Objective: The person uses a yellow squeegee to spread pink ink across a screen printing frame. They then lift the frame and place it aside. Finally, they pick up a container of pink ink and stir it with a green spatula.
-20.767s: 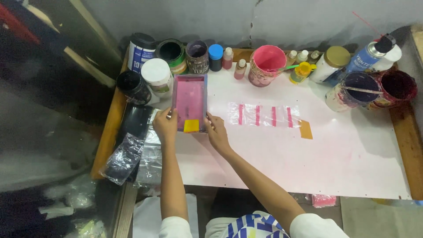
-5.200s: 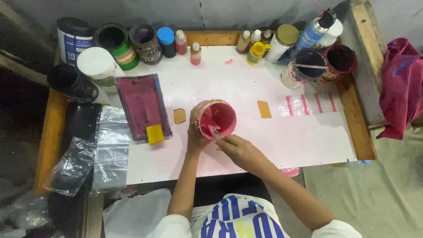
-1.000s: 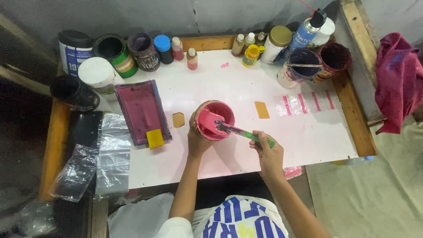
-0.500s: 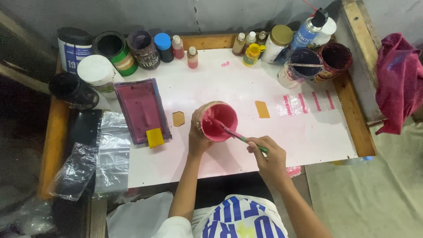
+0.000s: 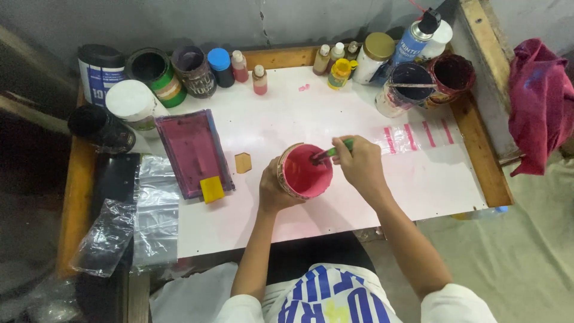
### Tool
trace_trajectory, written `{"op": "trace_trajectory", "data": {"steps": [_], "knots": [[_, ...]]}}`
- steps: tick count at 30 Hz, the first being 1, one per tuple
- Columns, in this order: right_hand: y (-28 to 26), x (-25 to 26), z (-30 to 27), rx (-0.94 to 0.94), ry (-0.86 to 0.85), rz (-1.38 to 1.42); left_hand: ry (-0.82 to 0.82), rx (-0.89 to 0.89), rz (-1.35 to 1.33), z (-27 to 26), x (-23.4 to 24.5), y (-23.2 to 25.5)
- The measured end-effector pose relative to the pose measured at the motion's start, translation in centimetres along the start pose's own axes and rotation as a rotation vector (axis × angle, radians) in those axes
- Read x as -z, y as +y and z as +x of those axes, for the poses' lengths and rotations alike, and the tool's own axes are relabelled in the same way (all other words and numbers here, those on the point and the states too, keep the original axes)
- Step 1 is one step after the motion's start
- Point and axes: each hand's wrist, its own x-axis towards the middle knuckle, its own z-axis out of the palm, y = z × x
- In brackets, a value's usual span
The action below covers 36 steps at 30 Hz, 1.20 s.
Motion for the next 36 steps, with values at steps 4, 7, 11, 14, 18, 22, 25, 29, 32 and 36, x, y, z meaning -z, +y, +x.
{"op": "trace_trajectory", "data": {"steps": [4,7,11,14,18,22,25,29,32,36], "knots": [[0.0,-1.8,1.9,0.099,-0.013,-0.072,0.010,0.052,0.007,-0.1,0.4,0.4],[-1.1,-2.1,2.6,0.132,-0.096,-0.111,-0.017,0.116,-0.185,0.7,1.1,1.4],[-3.0,-2.6,3.0,0.232,-0.199,-0.225,-0.036,0.244,-0.383,0.9,1.9,1.9],[-4.2,-2.9,3.0,0.304,-0.264,-0.205,-0.044,0.276,-0.443,0.0,1.7,1.2],[-5.7,-3.3,2.7,0.418,-0.348,-0.266,-0.055,0.338,-0.527,-0.9,1.7,0.5],[-7.6,-3.1,1.9,0.480,-0.424,-0.335,-0.067,0.364,-0.559,-2.6,1.2,-0.6],[-8.9,-2.2,1.7,0.567,-0.634,-0.446,-0.109,0.318,-0.471,-3.0,1.0,-1.0],[-9.8,-1.7,1.2,0.669,-0.764,-0.438,-0.106,0.283,-0.554,-2.0,1.5,-0.3],[-9.5,-1.1,0.9,0.758,-0.835,-0.410,-0.133,0.260,-0.510,-3.2,1.2,-1.4],[-9.4,0.7,0.6,0.871,-0.912,-0.259,-0.144,0.233,-0.467,-3.9,0.8,-2.1]]}}
